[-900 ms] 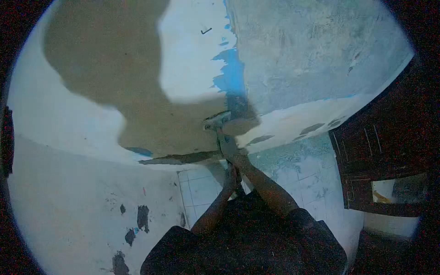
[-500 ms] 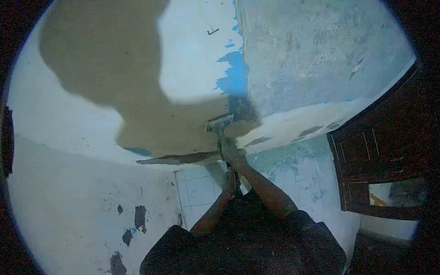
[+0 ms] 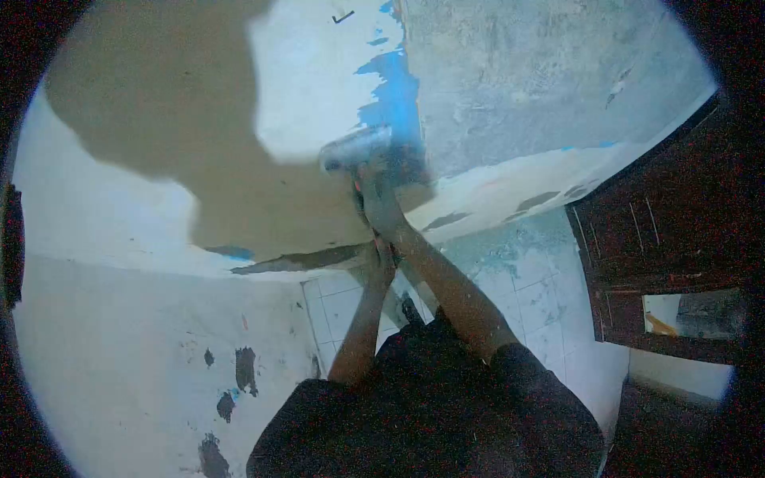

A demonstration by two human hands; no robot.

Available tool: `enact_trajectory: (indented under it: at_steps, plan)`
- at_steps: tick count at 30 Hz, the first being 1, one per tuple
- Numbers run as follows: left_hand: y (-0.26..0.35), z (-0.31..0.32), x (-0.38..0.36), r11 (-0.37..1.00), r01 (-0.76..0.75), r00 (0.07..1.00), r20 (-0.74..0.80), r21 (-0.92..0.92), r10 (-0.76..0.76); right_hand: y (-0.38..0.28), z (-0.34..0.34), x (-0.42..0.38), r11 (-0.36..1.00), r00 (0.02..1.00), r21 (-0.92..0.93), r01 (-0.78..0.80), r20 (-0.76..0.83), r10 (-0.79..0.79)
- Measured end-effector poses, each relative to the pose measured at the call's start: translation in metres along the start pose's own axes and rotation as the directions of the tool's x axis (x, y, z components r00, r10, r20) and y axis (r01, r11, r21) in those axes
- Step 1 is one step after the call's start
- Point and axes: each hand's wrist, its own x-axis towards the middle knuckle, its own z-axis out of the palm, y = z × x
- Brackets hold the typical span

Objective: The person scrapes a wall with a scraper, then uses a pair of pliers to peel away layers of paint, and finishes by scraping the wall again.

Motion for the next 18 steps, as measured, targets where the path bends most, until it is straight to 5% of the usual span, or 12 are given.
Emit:
enact_trajectory:
  at_steps: [2,4,6,8,9,10,11,14,16,18]
  plan:
    - [0.055,0.006,0.017,0.996,-0.058,0.998,-0.009,-0.062,0.058,-0.025,-0.007,0.016,0.992,0.996,-0.094,0.079,-0.043,-0.083]
    - [0.090,0.005,0.021,1.000,0.004,1.000,0.007,-0.020,-0.004,-0.093,-0.023,0.008,0.993,0.921,0.072,-0.091,0.387,0.056]
    - [0.047,0.001,0.018,0.992,0.063,0.995,0.088,-0.107,-0.054,-0.072,-0.020,0.008,0.996,0.929,0.070,-0.059,0.369,0.029]
    - [0.031,-0.004,0.000,0.995,0.086,0.994,0.078,-0.052,-0.082,0.021,-0.008,0.018,0.912,0.970,-0.334,0.239,0.124,-0.208]
    - [0.034,-0.008,-0.013,0.993,0.120,0.991,0.068,-0.012,-0.119,0.055,-0.002,0.015,0.927,0.938,-0.144,0.346,0.040,-0.344]
    - [0.032,-0.009,-0.024,0.996,0.083,0.995,0.061,0.017,-0.084,0.012,-0.008,-0.013,0.958,0.956,0.240,-0.155,0.281,0.084]
    - [0.011,-0.010,-0.035,0.982,0.184,0.982,0.055,-0.026,-0.183,0.030,-0.007,-0.014,0.972,0.961,0.070,-0.223,0.184,0.208]
    - [-0.035,-0.010,-0.069,0.950,0.310,0.950,0.049,-0.035,-0.308,0.130,-0.009,-0.019,0.956,0.952,0.099,-0.276,0.168,0.258]
    - [-0.053,-0.009,-0.074,0.947,0.322,0.946,0.047,-0.005,-0.322,0.204,-0.009,-0.011,0.999,0.990,-0.043,0.017,0.140,-0.011]
    - [-0.072,-0.009,-0.077,0.911,0.388,0.920,0.110,-0.142,-0.375,0.159,-0.017,-0.028,0.999,0.986,0.008,-0.048,0.163,0.046]
